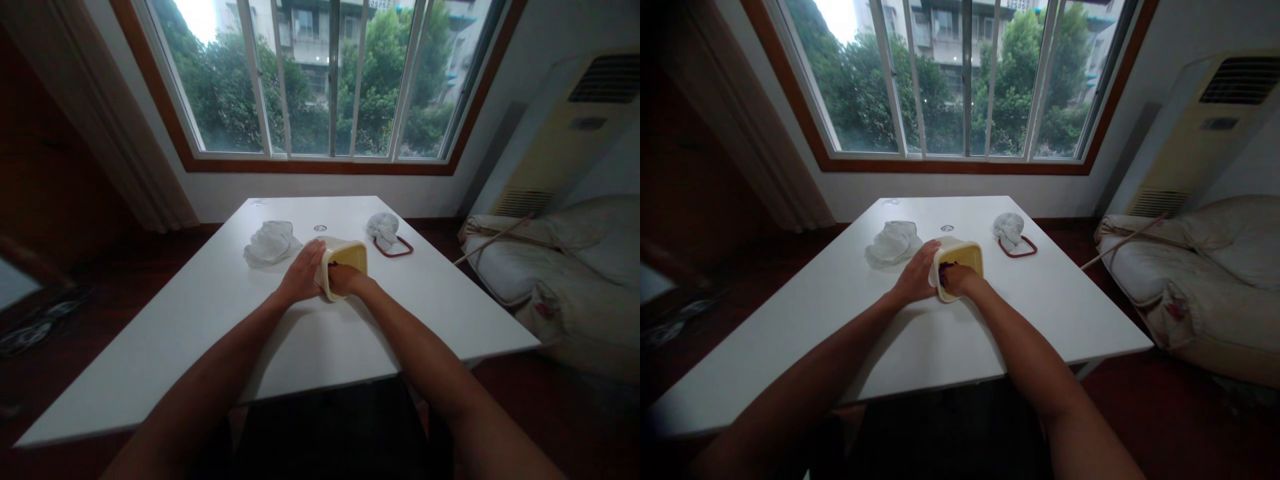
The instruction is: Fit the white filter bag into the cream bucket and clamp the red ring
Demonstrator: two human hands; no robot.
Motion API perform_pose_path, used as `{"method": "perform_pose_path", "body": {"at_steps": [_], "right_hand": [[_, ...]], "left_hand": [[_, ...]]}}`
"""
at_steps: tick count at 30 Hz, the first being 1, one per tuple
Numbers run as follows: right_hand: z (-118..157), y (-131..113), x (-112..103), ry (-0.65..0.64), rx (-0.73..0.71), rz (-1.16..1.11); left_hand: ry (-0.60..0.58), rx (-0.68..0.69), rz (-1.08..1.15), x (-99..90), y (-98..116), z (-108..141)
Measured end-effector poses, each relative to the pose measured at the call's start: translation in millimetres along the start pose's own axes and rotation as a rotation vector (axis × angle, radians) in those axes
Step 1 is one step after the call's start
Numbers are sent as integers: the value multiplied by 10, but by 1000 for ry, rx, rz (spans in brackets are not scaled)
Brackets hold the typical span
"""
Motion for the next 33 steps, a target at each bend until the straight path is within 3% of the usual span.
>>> {"method": "perform_pose_path", "body": {"at_steps": [6, 14, 21, 24, 29, 33], "right_hand": [[157, -10, -79, -33, -57, -66], [322, -36, -167, -47, -353, -513], [263, 4, -212, 52, -440, -856], [223, 16, -221, 103, -424, -997], [102, 109, -185, 271, -272, -1178], [53, 127, -158, 279, -263, -1099]], "left_hand": [[-5, -34, 9, 12, -46, 12], [19, -72, 2, -1, -51, 28], [24, -177, -31, 46, -135, 60], [33, -173, -49, 67, -120, 68], [43, -122, -84, 74, -21, 45], [63, -93, -88, 62, 9, 38]]}}
Point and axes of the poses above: each hand's wrist, its own z-axis away from the middle knuckle, its own x-axis out of the palm, y = z × x, the point moved 5 cm from there along -z, towards the middle knuckle, and after that the axes turned 7 degrees about -z, right-handed, at the moved point
